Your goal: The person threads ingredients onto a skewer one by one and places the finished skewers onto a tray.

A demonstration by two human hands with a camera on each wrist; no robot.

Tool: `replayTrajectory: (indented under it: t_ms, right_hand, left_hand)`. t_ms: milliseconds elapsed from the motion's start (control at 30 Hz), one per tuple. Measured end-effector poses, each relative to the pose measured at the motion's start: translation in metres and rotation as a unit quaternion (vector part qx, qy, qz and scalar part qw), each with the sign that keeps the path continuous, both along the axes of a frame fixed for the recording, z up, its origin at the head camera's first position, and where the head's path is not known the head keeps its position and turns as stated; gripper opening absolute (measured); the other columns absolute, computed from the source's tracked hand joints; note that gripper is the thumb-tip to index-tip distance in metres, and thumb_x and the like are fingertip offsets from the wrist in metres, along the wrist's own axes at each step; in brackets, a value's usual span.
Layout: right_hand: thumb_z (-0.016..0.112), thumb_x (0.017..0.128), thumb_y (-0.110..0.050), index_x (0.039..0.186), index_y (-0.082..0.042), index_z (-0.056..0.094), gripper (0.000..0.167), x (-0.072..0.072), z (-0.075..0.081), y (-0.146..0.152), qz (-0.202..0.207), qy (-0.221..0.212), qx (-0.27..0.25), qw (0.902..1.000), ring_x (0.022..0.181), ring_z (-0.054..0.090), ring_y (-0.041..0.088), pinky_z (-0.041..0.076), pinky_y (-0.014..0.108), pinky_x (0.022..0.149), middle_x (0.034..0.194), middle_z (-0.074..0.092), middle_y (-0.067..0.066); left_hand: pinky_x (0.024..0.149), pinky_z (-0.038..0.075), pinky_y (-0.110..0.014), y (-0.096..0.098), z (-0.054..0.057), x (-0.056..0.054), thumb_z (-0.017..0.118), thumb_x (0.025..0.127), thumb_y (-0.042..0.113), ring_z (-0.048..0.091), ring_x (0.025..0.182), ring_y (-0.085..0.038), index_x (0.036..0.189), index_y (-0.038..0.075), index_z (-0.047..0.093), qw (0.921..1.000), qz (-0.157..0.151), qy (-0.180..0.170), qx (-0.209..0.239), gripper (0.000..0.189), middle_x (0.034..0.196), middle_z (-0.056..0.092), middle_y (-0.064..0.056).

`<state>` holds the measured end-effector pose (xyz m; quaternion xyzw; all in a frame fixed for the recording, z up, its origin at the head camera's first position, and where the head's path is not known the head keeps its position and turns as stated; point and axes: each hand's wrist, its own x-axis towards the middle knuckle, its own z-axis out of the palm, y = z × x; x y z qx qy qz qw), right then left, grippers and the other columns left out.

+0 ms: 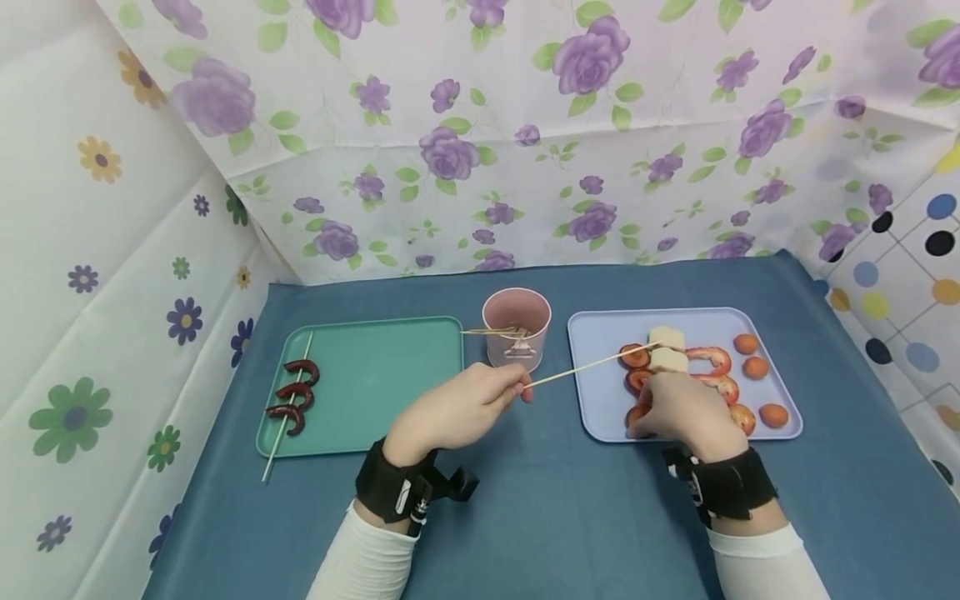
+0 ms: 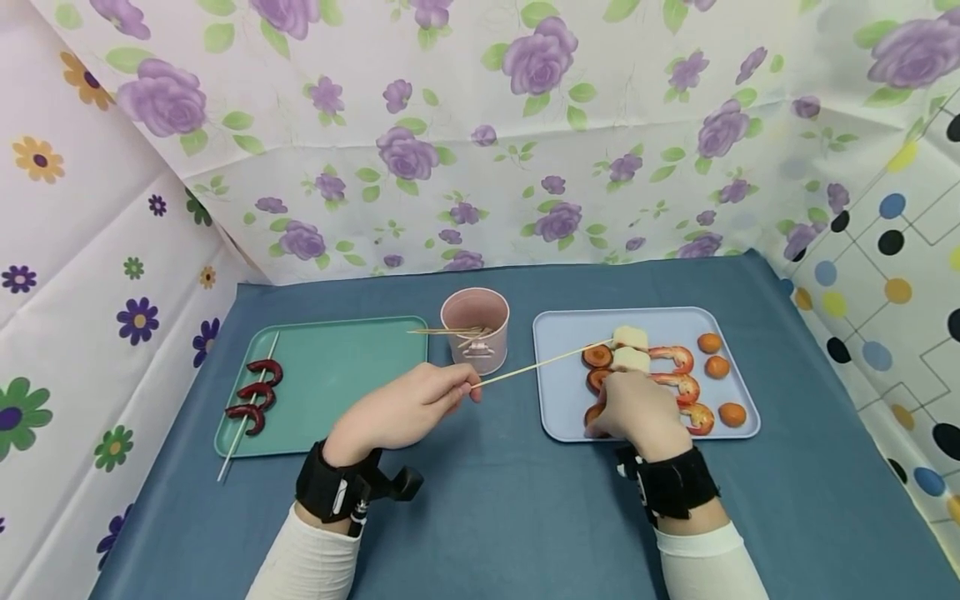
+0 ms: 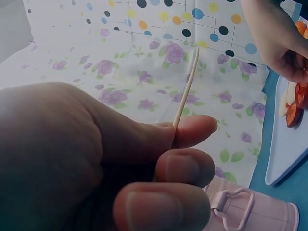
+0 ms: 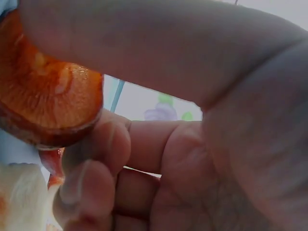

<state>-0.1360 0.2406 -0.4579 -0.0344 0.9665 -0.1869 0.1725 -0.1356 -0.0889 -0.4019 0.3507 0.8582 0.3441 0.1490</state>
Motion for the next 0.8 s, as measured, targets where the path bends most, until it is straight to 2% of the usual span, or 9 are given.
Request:
replayTrajectory:
  t_ms: [133,233,367,467,533,600,700,800]
  right_hand:
    - [0.095,0.082,-0.038,0.076,-0.014,0.07,0.035,-0.001,0.0,0.002,0.012,0.006,-0.029,0.9995,0.059,0.054,0.021,0.039,0.035,0.055,0.065,0.054,0.001]
    - [0.091,0.087,-0.041,0.078,-0.015,0.068,0.036,-0.005,0.0,0.003,0.032,0.038,-0.068,0.9965,0.058,0.052,0.018,0.036,0.034,0.055,0.065,0.051,-0.001]
    - [0.083,0.095,-0.045,0.1,-0.013,0.072,0.034,-0.011,0.0,0.001,0.046,0.095,-0.128,0.9862,0.067,0.055,0.018,0.042,0.034,0.061,0.075,0.06,-0.001]
    - [0.076,0.1,-0.049,0.117,-0.013,0.071,0.04,-0.014,0.001,-0.001,0.008,0.106,-0.217,0.9703,0.08,0.066,0.021,0.052,0.032,0.069,0.091,0.072,0.004]
    - [0.07,0.104,-0.049,0.126,-0.013,0.071,0.043,-0.016,0.002,-0.001,-0.035,0.101,-0.296,0.9491,0.087,0.068,0.024,0.055,0.029,0.073,0.101,0.075,0.009]
    - [0.065,0.108,-0.047,0.137,-0.011,0.068,0.046,-0.015,0.004,0.001,-0.076,0.106,-0.368,0.9206,0.092,0.069,0.022,0.057,0.027,0.076,0.11,0.075,0.009]
    - [0.061,0.11,-0.042,0.151,-0.012,0.061,0.051,-0.015,0.009,0.005,-0.125,0.1,-0.475,0.8653,0.087,0.066,0.018,0.057,0.023,0.073,0.116,0.071,0.007]
    - [0.064,0.108,-0.038,0.158,-0.015,0.055,0.056,-0.016,0.014,0.007,-0.15,0.09,-0.566,0.8057,0.085,0.066,0.013,0.055,0.02,0.07,0.12,0.069,0.002]
  left_hand:
    - [0.076,0.047,-0.034,-0.002,0.0,0.0,0.043,0.118,0.016,0.054,0.078,-0.013,0.115,0.011,0.067,1.0,0.002,-0.002,-0.001,0.025,0.091,0.063,0.001]
    - [0.074,0.046,-0.033,-0.004,0.0,0.0,0.043,0.118,0.015,0.054,0.076,-0.013,0.115,0.012,0.068,1.0,0.005,-0.002,0.001,0.025,0.088,0.062,0.002]
    - [0.072,0.045,-0.032,-0.006,0.002,0.0,0.042,0.118,0.015,0.052,0.073,-0.012,0.114,0.011,0.068,0.9999,0.007,0.005,0.007,0.026,0.083,0.057,0.005]
    - [0.071,0.045,-0.032,-0.008,0.003,0.0,0.042,0.118,0.015,0.051,0.07,-0.011,0.113,0.011,0.068,0.9998,0.011,0.008,0.014,0.026,0.079,0.054,0.005]
    - [0.071,0.044,-0.032,-0.01,0.004,0.0,0.043,0.117,0.015,0.05,0.068,-0.01,0.112,0.011,0.067,0.9997,0.014,0.01,0.016,0.025,0.077,0.052,0.005]
    - [0.07,0.044,-0.032,-0.012,0.005,0.001,0.044,0.117,0.015,0.049,0.067,-0.01,0.112,0.011,0.067,0.9997,0.015,0.011,0.015,0.025,0.077,0.052,0.005]
    - [0.07,0.043,-0.031,-0.015,0.007,0.001,0.044,0.117,0.015,0.048,0.067,-0.01,0.113,0.011,0.067,0.9998,0.015,0.009,0.012,0.024,0.078,0.052,0.005]
    - [0.07,0.043,-0.032,-0.017,0.009,0.001,0.044,0.117,0.015,0.048,0.068,-0.011,0.113,0.01,0.066,0.9998,0.017,0.007,0.012,0.023,0.079,0.054,0.005]
